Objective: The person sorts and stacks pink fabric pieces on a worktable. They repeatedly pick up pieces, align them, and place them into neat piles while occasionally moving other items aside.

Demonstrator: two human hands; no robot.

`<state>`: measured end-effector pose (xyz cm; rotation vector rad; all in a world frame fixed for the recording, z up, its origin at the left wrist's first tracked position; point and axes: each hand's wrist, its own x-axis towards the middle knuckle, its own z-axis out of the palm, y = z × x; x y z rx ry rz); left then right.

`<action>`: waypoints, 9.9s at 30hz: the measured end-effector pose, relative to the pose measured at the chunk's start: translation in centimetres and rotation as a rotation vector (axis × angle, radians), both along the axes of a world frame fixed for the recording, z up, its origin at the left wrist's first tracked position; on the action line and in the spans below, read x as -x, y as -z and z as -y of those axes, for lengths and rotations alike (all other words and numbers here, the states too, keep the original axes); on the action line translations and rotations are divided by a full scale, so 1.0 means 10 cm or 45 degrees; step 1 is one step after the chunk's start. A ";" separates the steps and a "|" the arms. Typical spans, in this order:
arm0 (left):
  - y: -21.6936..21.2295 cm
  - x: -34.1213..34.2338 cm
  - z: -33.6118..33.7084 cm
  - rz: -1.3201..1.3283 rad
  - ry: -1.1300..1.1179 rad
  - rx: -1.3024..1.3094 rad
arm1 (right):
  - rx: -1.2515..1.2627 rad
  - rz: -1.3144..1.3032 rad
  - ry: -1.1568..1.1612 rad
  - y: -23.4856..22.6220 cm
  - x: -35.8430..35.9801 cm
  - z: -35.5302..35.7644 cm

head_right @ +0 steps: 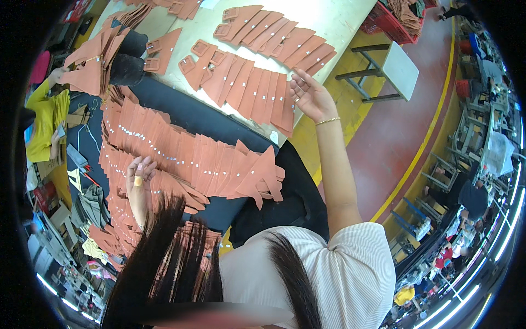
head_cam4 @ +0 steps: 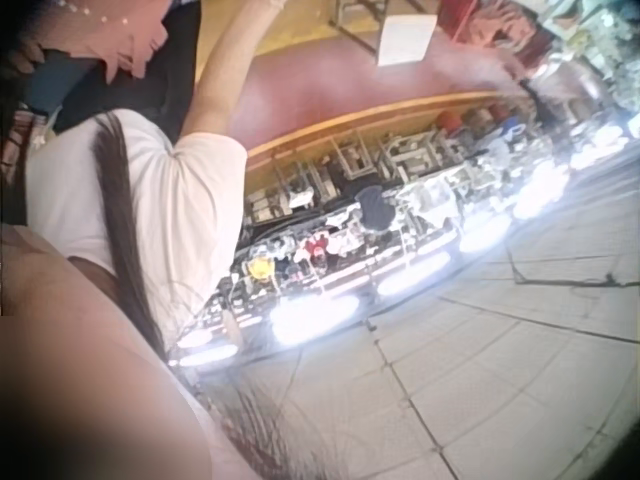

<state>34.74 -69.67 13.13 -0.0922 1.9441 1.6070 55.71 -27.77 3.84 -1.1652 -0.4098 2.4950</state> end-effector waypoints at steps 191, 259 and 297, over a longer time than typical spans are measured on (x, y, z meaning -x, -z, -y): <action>-1.03 1.41 0.22 -1.247 -0.276 0.561 | -1.729 0.103 -0.919 -0.85 1.33 1.18; 0.23 -0.40 -0.95 -0.226 0.005 -0.121 | -0.428 -0.098 -0.120 0.12 0.99 -0.33; 1.75 2.87 -3.49 -0.651 0.109 0.145 | -0.691 0.649 -0.096 0.58 -0.53 -0.56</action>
